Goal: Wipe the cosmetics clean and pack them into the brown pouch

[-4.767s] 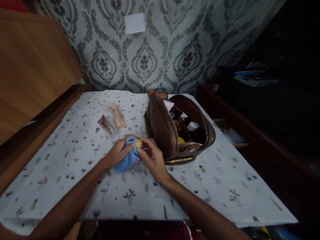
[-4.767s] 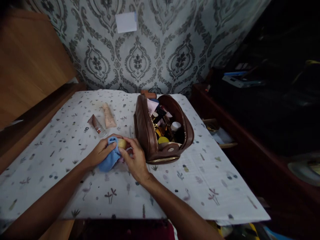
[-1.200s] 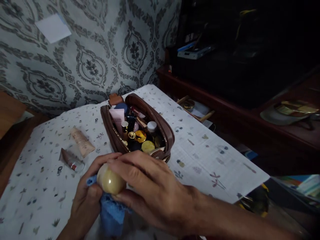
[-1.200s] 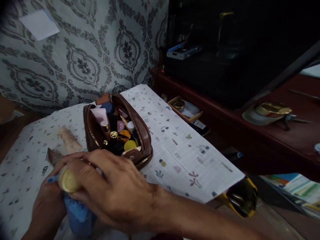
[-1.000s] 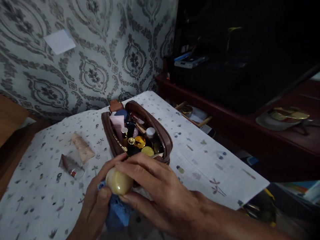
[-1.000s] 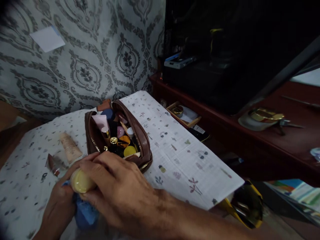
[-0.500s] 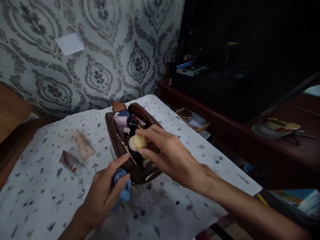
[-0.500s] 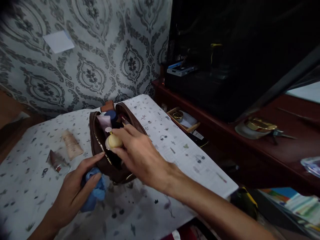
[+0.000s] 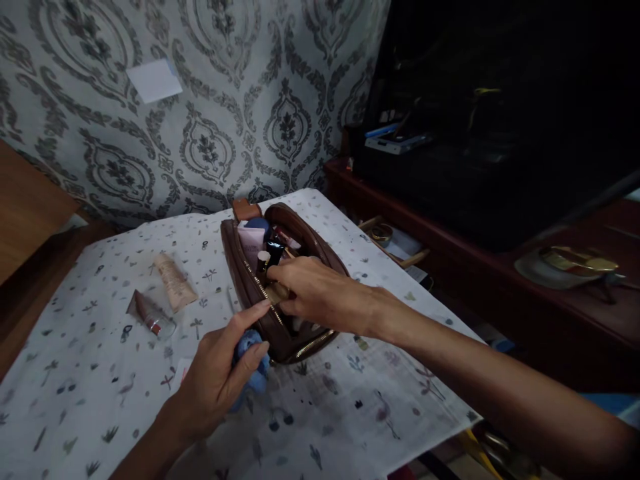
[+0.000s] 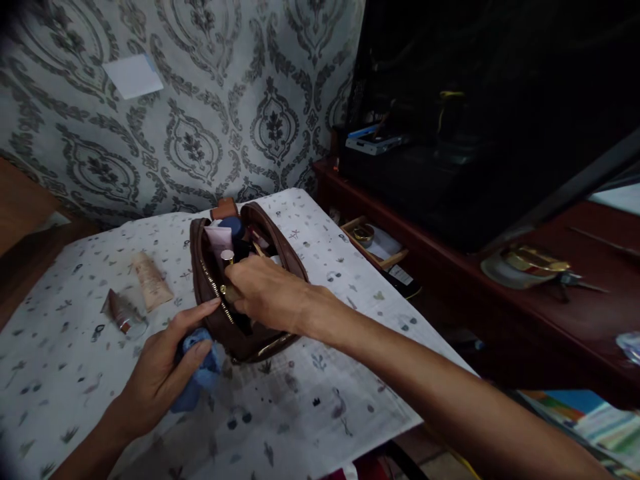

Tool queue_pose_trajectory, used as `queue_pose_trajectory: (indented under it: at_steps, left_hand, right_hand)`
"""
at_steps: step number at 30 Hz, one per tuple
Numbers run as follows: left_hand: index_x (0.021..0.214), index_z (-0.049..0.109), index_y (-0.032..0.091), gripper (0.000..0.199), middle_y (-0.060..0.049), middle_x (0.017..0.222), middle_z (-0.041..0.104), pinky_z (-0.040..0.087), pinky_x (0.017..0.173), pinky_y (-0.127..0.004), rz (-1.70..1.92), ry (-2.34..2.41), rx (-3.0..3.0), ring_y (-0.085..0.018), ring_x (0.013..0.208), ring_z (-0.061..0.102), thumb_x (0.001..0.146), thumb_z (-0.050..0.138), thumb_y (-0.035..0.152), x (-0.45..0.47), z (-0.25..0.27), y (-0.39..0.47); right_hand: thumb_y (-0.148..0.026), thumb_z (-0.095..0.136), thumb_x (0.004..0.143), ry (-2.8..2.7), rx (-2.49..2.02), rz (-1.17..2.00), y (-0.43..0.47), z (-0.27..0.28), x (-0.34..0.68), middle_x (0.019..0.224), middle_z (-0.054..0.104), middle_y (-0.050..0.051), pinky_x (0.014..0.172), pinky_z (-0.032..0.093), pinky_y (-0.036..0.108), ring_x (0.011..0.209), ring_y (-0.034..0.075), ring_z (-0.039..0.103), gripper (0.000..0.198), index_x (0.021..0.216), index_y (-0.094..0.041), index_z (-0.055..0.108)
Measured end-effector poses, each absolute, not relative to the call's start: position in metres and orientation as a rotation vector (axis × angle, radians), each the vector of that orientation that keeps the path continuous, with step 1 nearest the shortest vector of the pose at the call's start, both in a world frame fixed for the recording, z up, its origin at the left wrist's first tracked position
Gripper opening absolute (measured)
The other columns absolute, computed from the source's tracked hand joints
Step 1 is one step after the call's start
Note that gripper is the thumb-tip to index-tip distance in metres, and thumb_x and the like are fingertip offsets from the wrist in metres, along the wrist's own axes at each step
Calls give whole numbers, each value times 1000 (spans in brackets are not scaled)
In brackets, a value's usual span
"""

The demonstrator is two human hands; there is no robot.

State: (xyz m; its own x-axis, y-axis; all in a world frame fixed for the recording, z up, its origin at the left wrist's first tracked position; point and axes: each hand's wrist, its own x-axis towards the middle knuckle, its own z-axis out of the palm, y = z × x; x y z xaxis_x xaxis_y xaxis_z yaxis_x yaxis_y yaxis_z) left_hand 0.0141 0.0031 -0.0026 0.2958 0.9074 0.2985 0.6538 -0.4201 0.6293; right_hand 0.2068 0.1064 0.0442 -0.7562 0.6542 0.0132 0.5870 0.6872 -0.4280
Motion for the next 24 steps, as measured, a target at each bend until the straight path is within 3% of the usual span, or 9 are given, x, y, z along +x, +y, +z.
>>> queue_pose_trajectory:
  at_steps: [7,13,18,24]
  left_hand:
    - [140,51,22,42,2,76,64,47,62,-21,828,1377,2106,-11,63,59,101,43,36,16,6,2]
    - [146,43,23,46,7,63,49,37,52,-22,817,1322,2125,-10,51,45,103,38,37,13,3,2]
    - [151,31,20,52,6,68,50,34,52,-22,992,1334,2069,-9,52,44,102,39,37,2,-11,-7]
    - [135,49,18,43,3,72,58,42,60,-25,969,1772,1962,-13,59,54,100,41,41,-37,-25,-10]
  right_hand:
    - [-19,60,91,-2716,-968,591,108,38,211,84,63,3,67,37,25,79,16,59,7,84,-18,57]
    - [-20,52,95,-2713,-1028,546,104,35,212,80,61,3,59,36,26,71,16,58,19,76,-20,52]
    - [-25,45,100,-2627,-930,463,100,34,216,88,65,5,68,43,29,77,18,62,23,83,-20,59]
    - [-31,50,99,-2278,-904,334,77,42,227,97,71,8,63,51,33,77,22,67,20,102,-23,67]
